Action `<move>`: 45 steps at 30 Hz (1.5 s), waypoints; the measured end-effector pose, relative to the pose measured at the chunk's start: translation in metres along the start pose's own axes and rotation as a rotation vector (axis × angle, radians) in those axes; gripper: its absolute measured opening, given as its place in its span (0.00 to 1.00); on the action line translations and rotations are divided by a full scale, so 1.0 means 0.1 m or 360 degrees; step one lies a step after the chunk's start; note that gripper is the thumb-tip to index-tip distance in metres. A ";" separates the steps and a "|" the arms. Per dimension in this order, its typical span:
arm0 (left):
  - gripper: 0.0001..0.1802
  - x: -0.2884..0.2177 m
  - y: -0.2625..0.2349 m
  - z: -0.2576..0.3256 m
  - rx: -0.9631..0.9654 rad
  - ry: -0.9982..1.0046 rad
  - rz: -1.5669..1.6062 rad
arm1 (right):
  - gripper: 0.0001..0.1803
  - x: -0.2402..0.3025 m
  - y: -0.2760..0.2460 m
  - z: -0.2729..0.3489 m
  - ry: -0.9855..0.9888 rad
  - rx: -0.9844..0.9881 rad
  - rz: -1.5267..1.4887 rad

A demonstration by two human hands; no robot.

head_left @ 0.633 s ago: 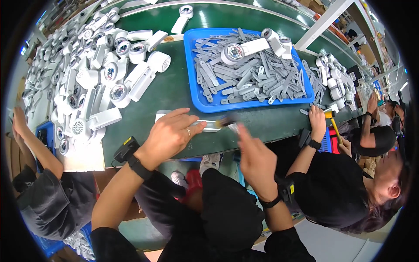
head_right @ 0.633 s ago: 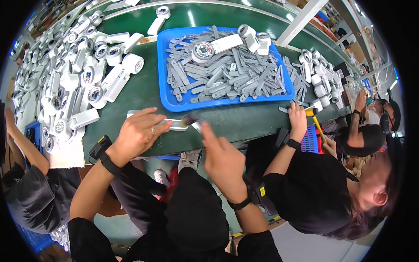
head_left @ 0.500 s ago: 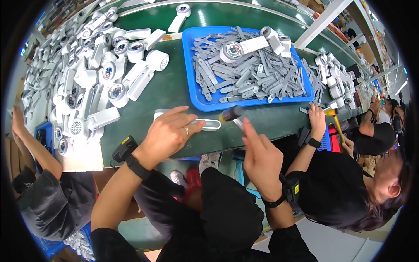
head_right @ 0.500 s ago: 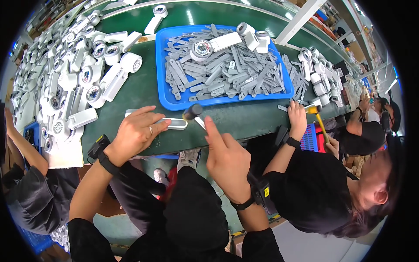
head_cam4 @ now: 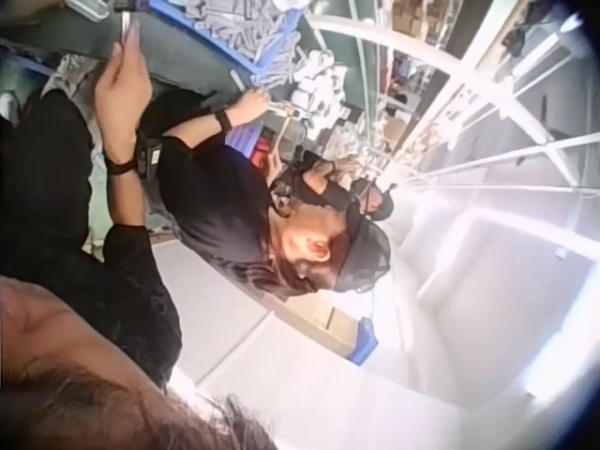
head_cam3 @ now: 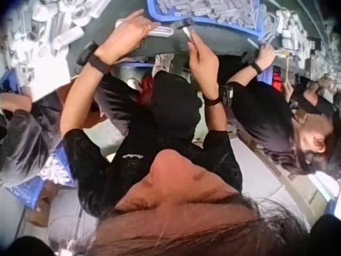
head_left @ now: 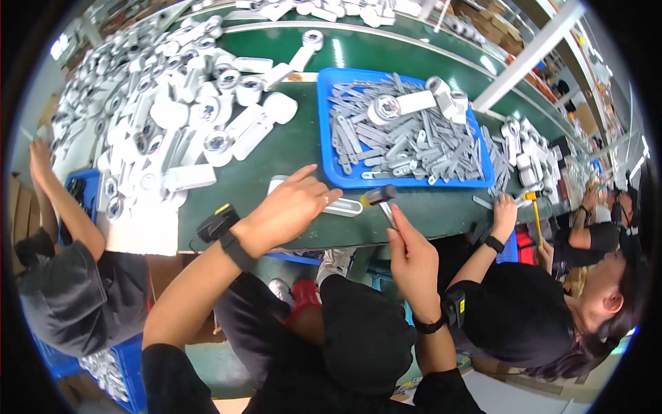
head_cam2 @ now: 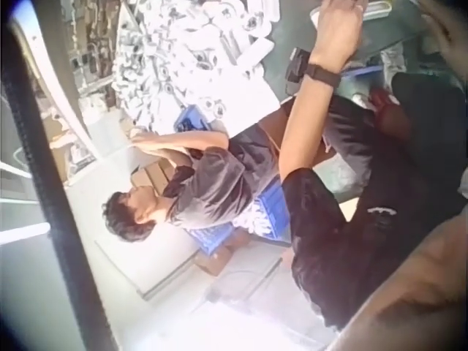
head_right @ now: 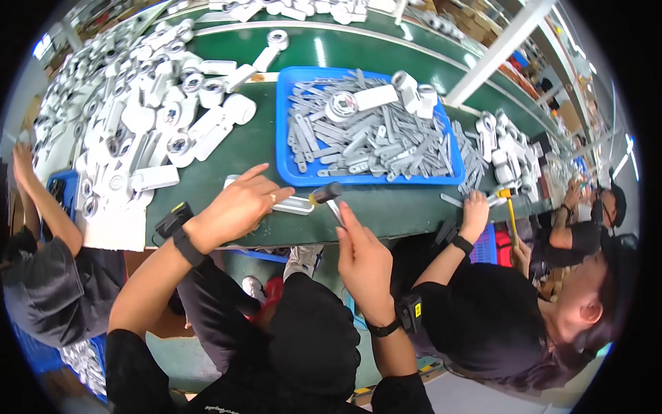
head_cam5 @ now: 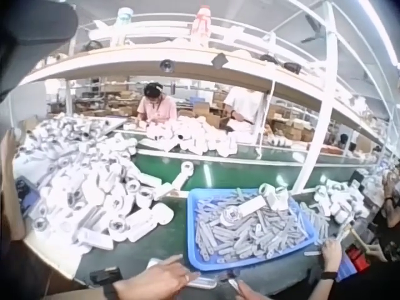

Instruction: The person assembles handheld fans by fitting a grey plastic strip into each white fan handle and tapping it into place with a small mallet. They then set the assembled unit aside and repeat the process for several more fans.

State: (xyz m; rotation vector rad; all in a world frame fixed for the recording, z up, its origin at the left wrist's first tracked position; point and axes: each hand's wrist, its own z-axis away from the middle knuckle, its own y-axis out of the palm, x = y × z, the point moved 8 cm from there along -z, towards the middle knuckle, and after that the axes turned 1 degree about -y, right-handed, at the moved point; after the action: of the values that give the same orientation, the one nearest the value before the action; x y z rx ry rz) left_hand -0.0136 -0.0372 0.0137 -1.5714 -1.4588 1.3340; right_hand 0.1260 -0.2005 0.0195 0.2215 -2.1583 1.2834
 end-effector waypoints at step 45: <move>0.22 0.31 -0.26 1.15 -0.0912 -0.0632 0.0064 | 0.20 0.83 0.73 -0.71 -0.0498 0.0266 0.0470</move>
State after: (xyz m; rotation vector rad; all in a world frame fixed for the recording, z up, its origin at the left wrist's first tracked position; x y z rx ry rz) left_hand -0.1335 -0.0248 -0.0065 -1.7426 -2.2152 1.3805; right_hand 0.0582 -0.0900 0.0380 0.1856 -2.4133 1.6956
